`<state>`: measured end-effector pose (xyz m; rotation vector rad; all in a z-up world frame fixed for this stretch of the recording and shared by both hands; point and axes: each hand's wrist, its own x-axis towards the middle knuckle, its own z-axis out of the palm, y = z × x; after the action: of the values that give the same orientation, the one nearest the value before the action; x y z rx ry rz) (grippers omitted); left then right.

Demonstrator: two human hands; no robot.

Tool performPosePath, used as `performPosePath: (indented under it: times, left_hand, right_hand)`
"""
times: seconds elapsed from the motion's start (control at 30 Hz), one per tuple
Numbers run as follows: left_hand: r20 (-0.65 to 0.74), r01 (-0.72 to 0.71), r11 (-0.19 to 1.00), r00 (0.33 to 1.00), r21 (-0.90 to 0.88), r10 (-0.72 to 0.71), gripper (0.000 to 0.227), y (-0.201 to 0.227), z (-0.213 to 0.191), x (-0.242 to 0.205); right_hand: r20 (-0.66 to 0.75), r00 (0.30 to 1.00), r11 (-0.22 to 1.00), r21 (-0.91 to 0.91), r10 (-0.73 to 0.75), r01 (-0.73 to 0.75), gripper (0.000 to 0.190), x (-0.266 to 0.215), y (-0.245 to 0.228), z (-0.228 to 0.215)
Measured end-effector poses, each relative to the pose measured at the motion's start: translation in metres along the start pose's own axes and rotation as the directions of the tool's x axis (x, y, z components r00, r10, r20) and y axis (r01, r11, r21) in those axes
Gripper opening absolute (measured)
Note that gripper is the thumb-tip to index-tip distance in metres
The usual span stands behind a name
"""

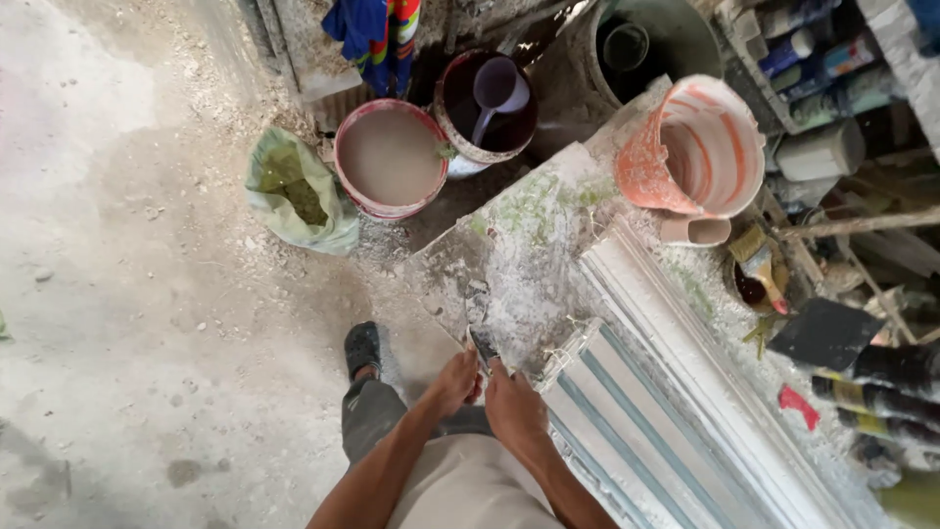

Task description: Smoothing, finishing, and trimming decorative plaster moldings using specialized tools.

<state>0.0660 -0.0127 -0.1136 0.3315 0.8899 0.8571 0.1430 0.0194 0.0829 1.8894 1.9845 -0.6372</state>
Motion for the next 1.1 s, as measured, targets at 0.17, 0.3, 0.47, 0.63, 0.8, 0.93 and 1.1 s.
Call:
performPosePath:
  times: [0.17, 0.3, 0.47, 0.63, 0.8, 0.93, 1.1]
  left_hand:
    - [-0.216, 0.033, 0.999, 0.976, -0.032, -0.039, 0.061, -0.008, 0.019, 0.008]
    - [-0.174, 0.051, 0.993, 0.982, -0.108, -0.069, 0.062, -0.020, 0.015, 0.013]
    - [-0.181, 0.032, 0.984, 0.981, -0.174, -0.064, 0.054, -0.012, 0.025, -0.001]
    - [-0.123, 0.021, 0.992, 0.992, -0.124, -0.036, 0.063, -0.010, 0.026, 0.008]
    - [-0.203, 0.051, 0.998, 0.977, -0.043, -0.059, 0.058, -0.015, 0.033, -0.002]
    - [-0.130, 0.020, 0.998, 0.991, -0.051, -0.027, 0.061, -0.013, 0.024, 0.019]
    - [-0.146, -0.052, 0.993, 0.989, -0.103, 0.036, 0.058, -0.047, 0.028, 0.017]
  right_hand:
    - [0.028, 0.995, 0.976, -0.192, -0.096, 0.100, 0.027, 0.048, -0.014, -0.016]
    - [0.048, 0.999, 0.997, -0.083, 0.006, -0.002, 0.031, 0.022, -0.027, -0.025]
    - [0.163, 0.986, 0.986, -0.168, 0.043, -0.015, 0.028, 0.048, -0.009, -0.019]
    - [0.064, 0.993, 0.967, -0.230, -0.095, 0.107, 0.031, 0.035, 0.003, -0.008]
    - [0.062, 0.989, 0.966, -0.213, -0.138, 0.148, 0.028, 0.045, -0.009, -0.022]
    - [0.060, 0.987, 0.945, -0.285, -0.150, 0.161, 0.039, 0.036, -0.005, -0.018]
    - [0.106, 0.989, 0.968, -0.218, -0.103, 0.124, 0.033, 0.039, -0.027, -0.036]
